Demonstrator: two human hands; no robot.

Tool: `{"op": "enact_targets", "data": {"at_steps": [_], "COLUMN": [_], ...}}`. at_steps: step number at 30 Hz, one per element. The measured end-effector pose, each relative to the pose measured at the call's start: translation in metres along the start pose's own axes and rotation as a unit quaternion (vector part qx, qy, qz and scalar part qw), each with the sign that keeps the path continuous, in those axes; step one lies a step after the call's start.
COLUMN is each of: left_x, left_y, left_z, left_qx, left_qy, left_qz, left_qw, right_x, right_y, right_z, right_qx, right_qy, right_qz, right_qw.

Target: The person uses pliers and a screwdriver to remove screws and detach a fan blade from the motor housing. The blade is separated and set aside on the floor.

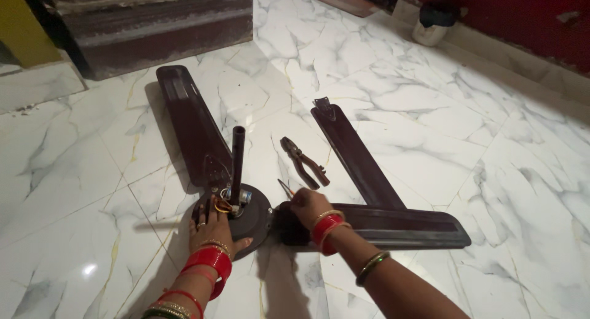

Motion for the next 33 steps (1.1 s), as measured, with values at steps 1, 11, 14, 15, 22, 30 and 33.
{"op": "enact_targets", "data": {"at_steps": [1, 11, 14, 15, 22, 30, 33], "left_x": [0.001, 0.003, 0.004, 0.003, 0.005, 0.007, 0.007], "left_y": [0.0, 0.003, 0.004, 0.005, 0.001, 0.001, 0.001], "left_z": [0.0, -0.005, -0.004, -0.003, -0.003, -0.002, 0.0], "left_qx": [-0.003, -0.004, -0.005, -0.006, -0.017, -0.015, -0.02], "left_qy": [0.001, -0.012, -0.024, -0.03, -0.03, -0.042, -0.037], "left_qz": [0.005, 0.055, 0.059, 0.06, 0.037, 0.063, 0.066], "left_qw": [1.0, 0.998, 0.998, 0.998, 0.999, 0.997, 0.997], "right_x": [0.005, 0.06, 0.061, 0.061, 0.046, 0.036, 0.036], "right_y": [0.014, 0.128, 0.139, 0.14, 0.13, 0.134, 0.134], "right_z": [0.007, 0.067, 0.077, 0.08, 0.092, 0.098, 0.1], "right_qx": [-0.026, -0.216, -0.234, -0.22, -0.22, -0.231, -0.22], "right_qy": [0.014, 0.153, 0.169, 0.172, 0.158, 0.099, 0.067], "right_qz": [0.048, 0.368, 0.339, 0.338, 0.301, 0.221, 0.211], "right_qw": [0.998, 0.891, 0.896, 0.899, 0.914, 0.942, 0.95]}}
Point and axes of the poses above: each hand's wrist, its own z-axis towards the middle knuckle, its own x-axis out of the back of the hand, y = z × x, the point moved 2 cm from there along z, towards the middle knuckle, and after that the axes turned 1 degree about x, right-handed, at the moved point
